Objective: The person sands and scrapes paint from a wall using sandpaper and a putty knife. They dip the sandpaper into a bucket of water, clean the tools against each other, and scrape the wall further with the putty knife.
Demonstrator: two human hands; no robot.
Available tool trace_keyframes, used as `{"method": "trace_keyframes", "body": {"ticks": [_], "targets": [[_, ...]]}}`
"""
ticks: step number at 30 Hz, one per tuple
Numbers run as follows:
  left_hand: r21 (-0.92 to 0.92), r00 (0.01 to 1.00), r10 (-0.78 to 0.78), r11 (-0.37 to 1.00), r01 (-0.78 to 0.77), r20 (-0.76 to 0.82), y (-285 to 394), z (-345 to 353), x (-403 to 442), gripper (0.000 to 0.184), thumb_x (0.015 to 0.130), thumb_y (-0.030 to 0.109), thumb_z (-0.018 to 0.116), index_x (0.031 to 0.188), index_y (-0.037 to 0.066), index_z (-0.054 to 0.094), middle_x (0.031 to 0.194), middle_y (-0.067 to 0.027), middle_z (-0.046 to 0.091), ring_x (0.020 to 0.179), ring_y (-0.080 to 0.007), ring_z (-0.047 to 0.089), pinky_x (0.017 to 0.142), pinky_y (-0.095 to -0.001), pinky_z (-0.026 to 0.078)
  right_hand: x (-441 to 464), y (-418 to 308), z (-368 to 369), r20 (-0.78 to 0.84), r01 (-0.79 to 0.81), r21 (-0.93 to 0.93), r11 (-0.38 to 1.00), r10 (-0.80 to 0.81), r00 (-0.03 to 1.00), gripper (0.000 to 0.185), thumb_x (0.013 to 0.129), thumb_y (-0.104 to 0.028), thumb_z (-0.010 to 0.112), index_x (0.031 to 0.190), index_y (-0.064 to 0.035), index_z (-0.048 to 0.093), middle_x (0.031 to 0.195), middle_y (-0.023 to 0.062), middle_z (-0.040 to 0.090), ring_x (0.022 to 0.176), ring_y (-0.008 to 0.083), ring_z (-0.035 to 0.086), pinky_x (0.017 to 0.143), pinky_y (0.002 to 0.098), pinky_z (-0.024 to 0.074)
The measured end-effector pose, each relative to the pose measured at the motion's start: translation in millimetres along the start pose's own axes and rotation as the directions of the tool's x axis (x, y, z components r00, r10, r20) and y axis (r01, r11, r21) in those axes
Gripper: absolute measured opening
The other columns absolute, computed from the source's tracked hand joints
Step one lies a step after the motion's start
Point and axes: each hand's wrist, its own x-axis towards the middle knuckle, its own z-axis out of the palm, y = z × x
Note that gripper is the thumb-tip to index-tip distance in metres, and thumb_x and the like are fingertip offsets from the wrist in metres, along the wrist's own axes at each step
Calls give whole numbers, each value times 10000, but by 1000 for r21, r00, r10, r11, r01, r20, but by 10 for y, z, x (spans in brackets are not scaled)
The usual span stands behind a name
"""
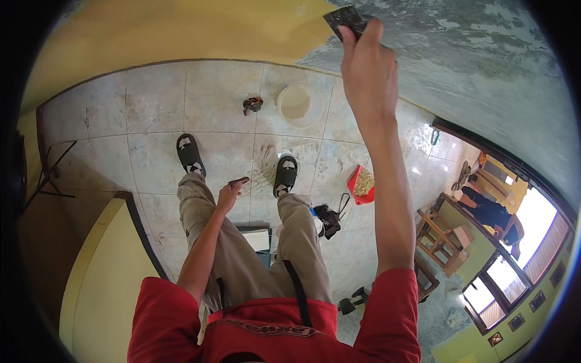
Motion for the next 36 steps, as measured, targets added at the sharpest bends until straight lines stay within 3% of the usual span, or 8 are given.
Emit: {"method": "trace_keyframes", "body": {"ticks": [5, 9, 14, 17, 19, 25, 29, 36], "targets": [[-173, 991, -126, 976, 133, 53, 188, -104, -39, 507, 964, 491, 617, 912, -3, 718, 723, -124, 697, 755, -250, 722, 664, -410, 519, -91, -200, 6, 40, -19, -139, 990, 25, 999, 320, 1057, -333, 539, 1057, -24, 452, 733, 270, 682, 739, 486, 679, 600, 549, 530], [-159, 979, -160, 971, 178, 123, 315, -201, 53, 476, 983, 443, 604, 1065, -6, 739, 876, -160, 738, 900, -199, 730, 752, -349, 539, -457, -87, -49, 194, -134, 177, 975, 99, 976, 253, 1066, -248, 530, 1023, -11, 450, 729, 250, 680, 726, 466, 681, 575, 504, 505], [-759, 952, 236, 651, -4, 197, 2751, -553, 286, 539, 1031, 361, 584, 1408, -23, 565, 1389, -81, 622, 1205, -186, 630, 1012, -341, 523, -513, 25, -183, 406, -330, 350, 877, 175, 897, 246, 1065, -231, 530, 1016, -8, 439, 726, 237, 671, 723, 464, 673, 574, 478, 492], [-987, 887, 454, 157, 17, 87, 4084, -451, 579, 536, 1005, 258, 668, 1411, -46, 495, 1350, -157, 622, 1169, -256, 670, 1010, -360, 564, -398, -57, -171, 305, -258, 307, 916, 162, 938, 269, 1070, -267, 520, 1037, -15, 431, 746, 252, 678, 743, 482, 673, 587, 500, 498], [-998, 843, 537, -65, 16, -21, 4698, -272, 747, 453, 1039, 327, 607, 1369, 22, 549, 1280, -119, 663, 1154, -237, 673, 979, -369, 581, -275, -77, -130, 142, -184, 15, 983, 180, 973, 283, 1078, -306, 490, 1071, -32, 423, 775, 273, 684, 770, 499, 676, 601, 544, 495], [-927, 819, 573, -285, 245, 40, 5175, 0, 885, 261, 1048, 310, 597, 1174, 84, 630, 1103, -33, 721, 1004, -127, 698, 847, -290, 599, -122, 31, -179, 152, -174, -75, 982, 184, 971, 326, 1083, -384, 447, 1108, -59, 430, 860, 300, 698, 851, 528, 677, 640, 590, 515], [-936, 862, 507, -301, 184, 7, 5231, 79, 885, 252, 1040, 309, 614, 1155, 88, 644, 1064, -24, 723, 956, -125, 695, 828, -283, 592, -69, 24, -163, 106, -120, -65, 991, 127, 986, 312, 1081, -315, 485, 1105, -5, 480, 797, 305, 673, 785, 520, 663, 602, 547, 468], [-872, 832, 536, -329, 362, 143, 5306, 16, 986, 153, 996, 213, 685, 1044, 70, 656, 972, -26, 721, 815, -82, 694, 719, -233, 605, -64, -7, -30, 51, -147, -85, 985, 152, 987, 338, 1084, -328, 472, 1125, 8, 478, 801, 331, 660, 779, 528, 664, 604, 574, 466]]}}
